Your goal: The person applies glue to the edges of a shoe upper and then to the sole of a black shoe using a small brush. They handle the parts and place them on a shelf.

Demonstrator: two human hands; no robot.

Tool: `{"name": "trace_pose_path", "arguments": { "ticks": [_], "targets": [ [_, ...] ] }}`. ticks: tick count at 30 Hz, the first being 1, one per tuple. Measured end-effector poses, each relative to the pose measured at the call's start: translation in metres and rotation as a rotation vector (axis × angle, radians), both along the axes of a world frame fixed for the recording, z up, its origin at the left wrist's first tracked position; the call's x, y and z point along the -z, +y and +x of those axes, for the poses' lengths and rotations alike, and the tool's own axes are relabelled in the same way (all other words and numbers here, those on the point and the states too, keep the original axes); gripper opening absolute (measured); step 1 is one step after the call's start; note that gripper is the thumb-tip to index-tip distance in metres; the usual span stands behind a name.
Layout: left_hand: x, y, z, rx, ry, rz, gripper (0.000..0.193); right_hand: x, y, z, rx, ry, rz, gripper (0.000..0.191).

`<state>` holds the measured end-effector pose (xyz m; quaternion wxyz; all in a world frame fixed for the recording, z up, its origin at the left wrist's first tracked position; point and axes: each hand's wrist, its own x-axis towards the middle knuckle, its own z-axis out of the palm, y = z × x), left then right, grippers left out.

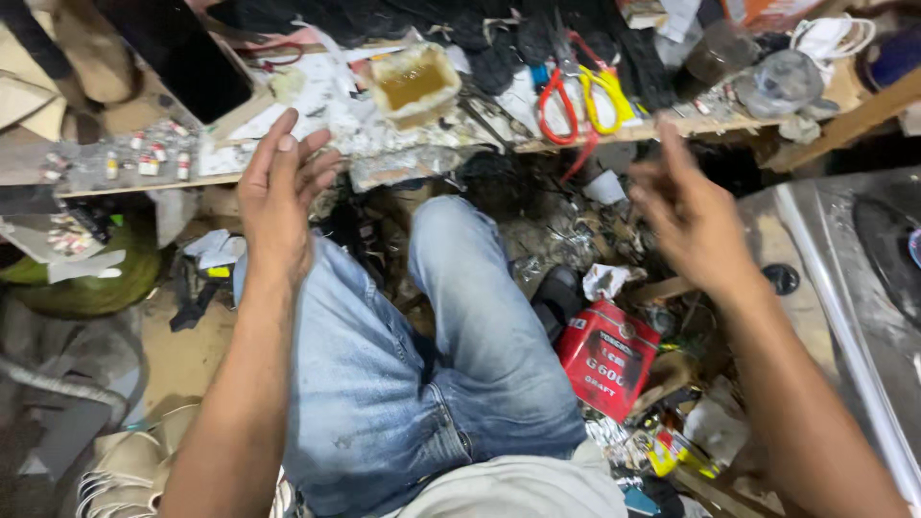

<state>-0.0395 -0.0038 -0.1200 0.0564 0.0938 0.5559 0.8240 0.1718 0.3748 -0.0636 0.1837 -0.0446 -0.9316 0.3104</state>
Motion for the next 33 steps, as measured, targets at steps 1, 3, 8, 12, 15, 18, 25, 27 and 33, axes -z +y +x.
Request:
{"name": "trace_pose_path", "arguments": {
  "ticks": [1,3,8,12,15,18,25,27,33],
  "targets": [
    [0.001,0.009,0.005,0.007,-0.011,0.013,0.049,0.001,-0.008,-0.010,-0.064,0.025,0.014,0.074],
    [0.003,0.029,0.017,0.080,0.060,0.002,0.049,0.006,-0.025,-0.034,-0.172,0.018,0.038,0.062],
    [0.011,0.105,0.042,0.245,0.129,-0.060,0.050,0.026,-0.052,-0.093,-0.487,0.123,0.273,0.065],
    [0.012,0.121,0.036,0.236,0.186,-0.210,0.050,0.025,-0.066,-0.120,-0.510,0.268,-0.015,0.083],
    [0.010,0.097,0.023,0.078,0.307,-0.462,0.041,0.034,-0.082,-0.124,-0.223,0.056,-0.234,0.091],
    [0.012,0.071,0.000,-0.075,0.208,-0.490,0.035,0.052,-0.086,-0.133,-0.258,0.176,-0.182,0.086],
    [0.046,0.023,-0.071,-0.341,0.065,-0.337,0.028,0.065,-0.064,-0.186,-0.104,0.213,-0.196,0.075],
    [0.060,0.013,-0.091,-0.366,0.027,-0.299,0.027,0.059,-0.057,-0.205,-0.096,0.220,-0.318,0.075],
    [0.077,-0.016,-0.117,-0.287,0.025,-0.354,0.028,0.035,-0.049,-0.259,0.015,0.211,-0.220,0.080]
  ]
}}
